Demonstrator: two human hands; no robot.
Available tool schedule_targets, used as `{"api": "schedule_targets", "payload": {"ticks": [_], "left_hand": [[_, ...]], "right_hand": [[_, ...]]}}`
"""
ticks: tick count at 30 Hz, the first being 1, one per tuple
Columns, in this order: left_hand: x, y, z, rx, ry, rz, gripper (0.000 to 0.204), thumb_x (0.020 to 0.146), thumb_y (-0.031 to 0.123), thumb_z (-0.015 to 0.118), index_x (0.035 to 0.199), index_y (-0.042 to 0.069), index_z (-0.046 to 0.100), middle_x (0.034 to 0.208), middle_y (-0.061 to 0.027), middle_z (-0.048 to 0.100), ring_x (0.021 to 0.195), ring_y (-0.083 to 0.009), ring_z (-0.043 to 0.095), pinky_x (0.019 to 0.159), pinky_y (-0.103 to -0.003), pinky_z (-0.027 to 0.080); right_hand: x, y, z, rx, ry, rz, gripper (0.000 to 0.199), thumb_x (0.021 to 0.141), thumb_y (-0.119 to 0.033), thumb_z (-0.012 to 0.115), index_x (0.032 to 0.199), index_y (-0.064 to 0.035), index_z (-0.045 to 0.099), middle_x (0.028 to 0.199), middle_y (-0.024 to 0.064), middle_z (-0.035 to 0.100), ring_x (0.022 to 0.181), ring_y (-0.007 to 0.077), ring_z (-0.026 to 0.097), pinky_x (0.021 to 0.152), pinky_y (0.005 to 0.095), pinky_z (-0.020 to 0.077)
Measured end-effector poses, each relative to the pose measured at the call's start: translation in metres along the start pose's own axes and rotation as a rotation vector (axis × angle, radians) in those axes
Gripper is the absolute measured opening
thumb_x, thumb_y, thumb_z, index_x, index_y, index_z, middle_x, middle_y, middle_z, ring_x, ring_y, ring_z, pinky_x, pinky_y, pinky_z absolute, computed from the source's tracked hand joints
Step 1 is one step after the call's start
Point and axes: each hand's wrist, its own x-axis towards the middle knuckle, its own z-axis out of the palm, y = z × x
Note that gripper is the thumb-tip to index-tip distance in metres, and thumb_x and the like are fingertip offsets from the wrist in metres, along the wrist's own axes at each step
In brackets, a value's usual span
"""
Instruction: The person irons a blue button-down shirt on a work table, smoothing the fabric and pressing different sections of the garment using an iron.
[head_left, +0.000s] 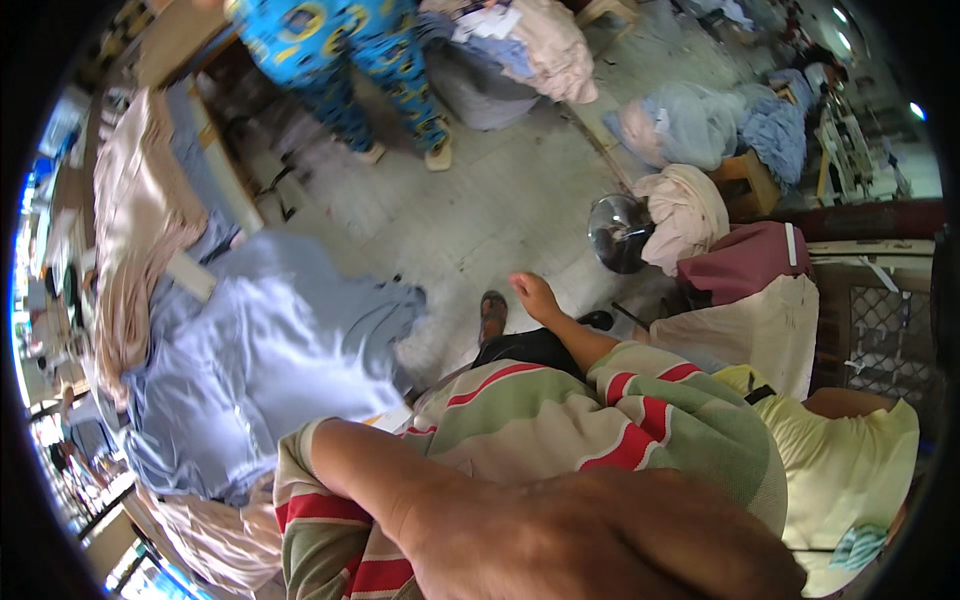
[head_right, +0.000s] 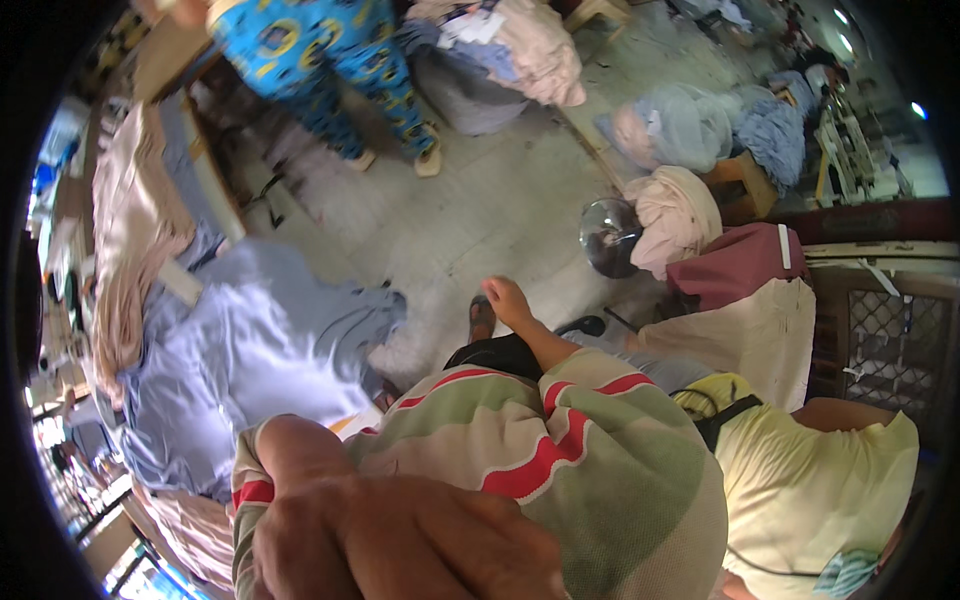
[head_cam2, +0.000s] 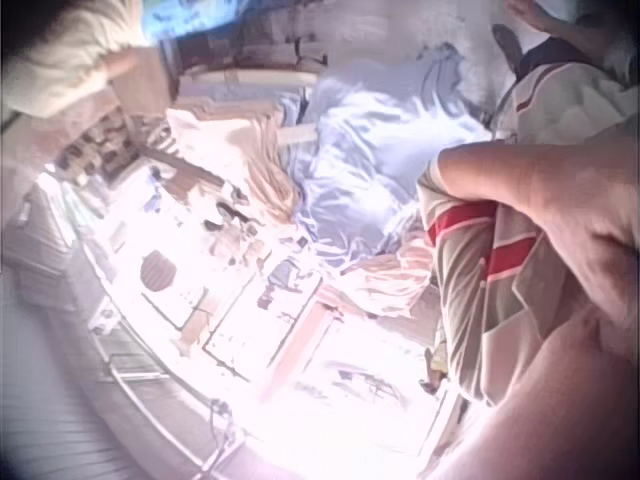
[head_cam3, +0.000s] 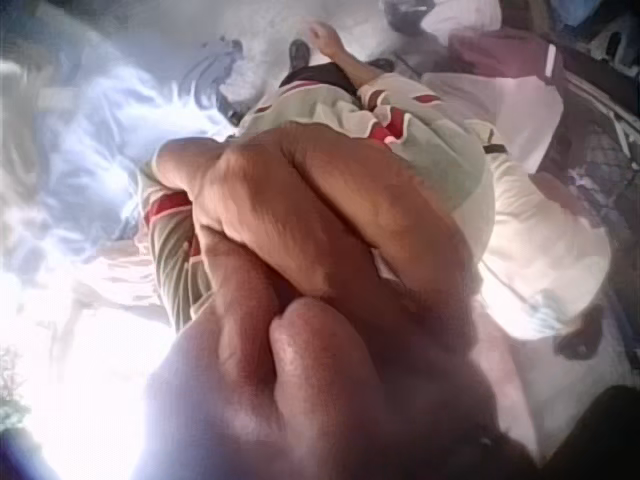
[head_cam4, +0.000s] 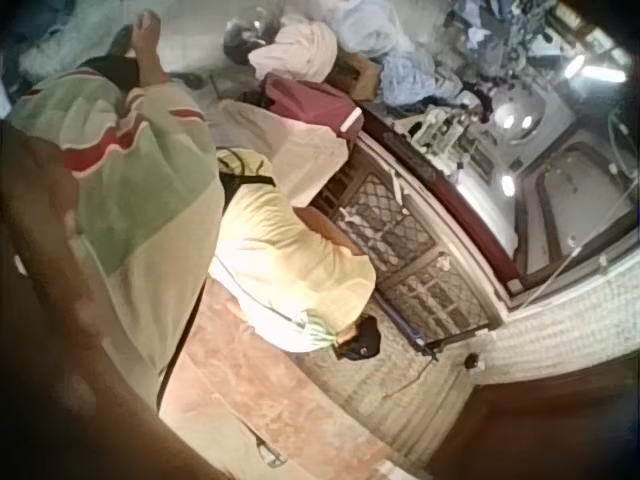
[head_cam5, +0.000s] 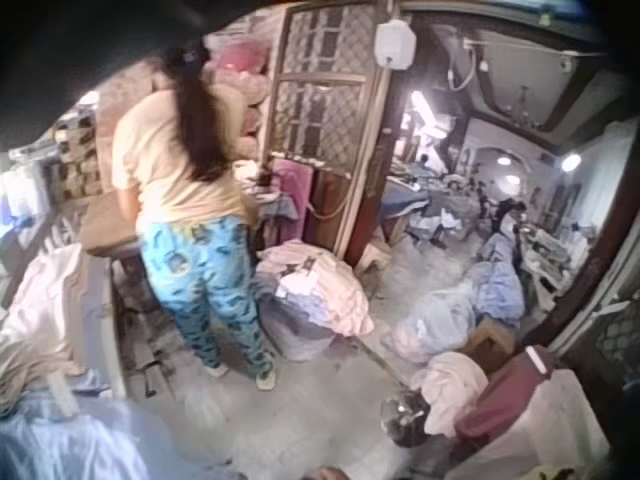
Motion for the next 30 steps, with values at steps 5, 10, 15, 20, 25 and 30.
{"api": "schedule_targets", "payload": {"ticks": [5, 10, 15, 20, 25, 30], "left_hand": [[0.095, -0.060, 0.008, -0.298, 0.001, 0.023, 0.028, 0.085, 0.023, 0.059, 0.070, -0.001, 0.061, 0.079, -0.0160, 0.061, 0.062, -0.0231, 0.055, 0.054, -0.031, 0.048], [0.153, -0.110, 0.001, -0.245, -0.014, -0.065, 0.021, 0.083, 0.018, 0.062, 0.069, 0.002, 0.060, 0.077, -0.0136, 0.060, 0.059, -0.0207, 0.055, 0.052, -0.029, 0.047], [0.206, -0.134, -0.027, -0.104, -0.048, -0.116, 0.015, 0.081, 0.015, 0.065, 0.070, 0.006, 0.060, 0.078, -0.0108, 0.059, 0.060, -0.0182, 0.054, 0.052, -0.028, 0.046], [0.259, -0.123, -0.046, 0.065, -0.122, -0.047, 0.010, 0.078, 0.012, 0.067, 0.071, 0.010, 0.060, 0.078, -0.0081, 0.059, 0.061, -0.0157, 0.053, 0.053, -0.027, 0.045], [0.314, -0.104, -0.080, 0.026, -0.254, 0.080, 0.011, 0.076, 0.009, 0.069, 0.072, 0.014, 0.060, 0.079, -0.0053, 0.058, 0.061, -0.0132, 0.052, 0.053, -0.026, 0.044], [0.370, -0.128, -0.097, 0.019, -0.404, 0.329, 0.016, 0.075, 0.007, 0.070, 0.074, 0.018, 0.059, 0.079, -0.0017, 0.057, 0.063, -0.0108, 0.051, 0.053, -0.025, 0.041]], "right_hand": [[-0.032, 0.112, -0.107, -0.015, -0.086, 0.403, 0.017, 0.082, -0.016, 0.056, 0.096, -0.0068, 0.060, 0.089, 0.0131, 0.063, 0.082, 0.0262, 0.061, 0.073, 0.0350, 0.0478], [-0.029, 0.149, -0.158, 0.013, 0.058, 0.598, 0.021, 0.083, -0.022, 0.055, 0.097, -0.0063, 0.060, 0.088, 0.0140, 0.064, 0.084, 0.0270, 0.061, 0.076, 0.0362, 0.0471], [-0.024, 0.170, -0.151, 0.319, -0.050, 0.686, 0.023, 0.083, -0.022, 0.054, 0.098, -0.0063, 0.060, 0.090, 0.0139, 0.064, 0.085, 0.0258, 0.062, 0.076, 0.0352, 0.0475], [0.016, 0.181, -0.188, 0.199, 0.117, 0.492, 0.023, 0.084, -0.023, 0.052, 0.097, -0.0059, 0.060, 0.091, 0.0138, 0.064, 0.086, 0.0272, 0.061, 0.078, 0.0347, 0.0469], [-0.012, 0.268, -0.201, -0.056, 0.308, 0.731, 0.047, 0.087, -0.045, 0.044, 0.101, -0.0031, 0.060, 0.102, 0.0203, 0.060, 0.099, 0.0365, 0.055, 0.086, 0.0420, 0.0423], [0.064, 0.234, -0.217, 0.225, 0.374, 0.900, 0.031, 0.083, -0.028, 0.050, 0.100, -0.0053, 0.061, 0.097, 0.0164, 0.062, 0.093, 0.0316, 0.058, 0.081, 0.0397, 0.0443]]}}
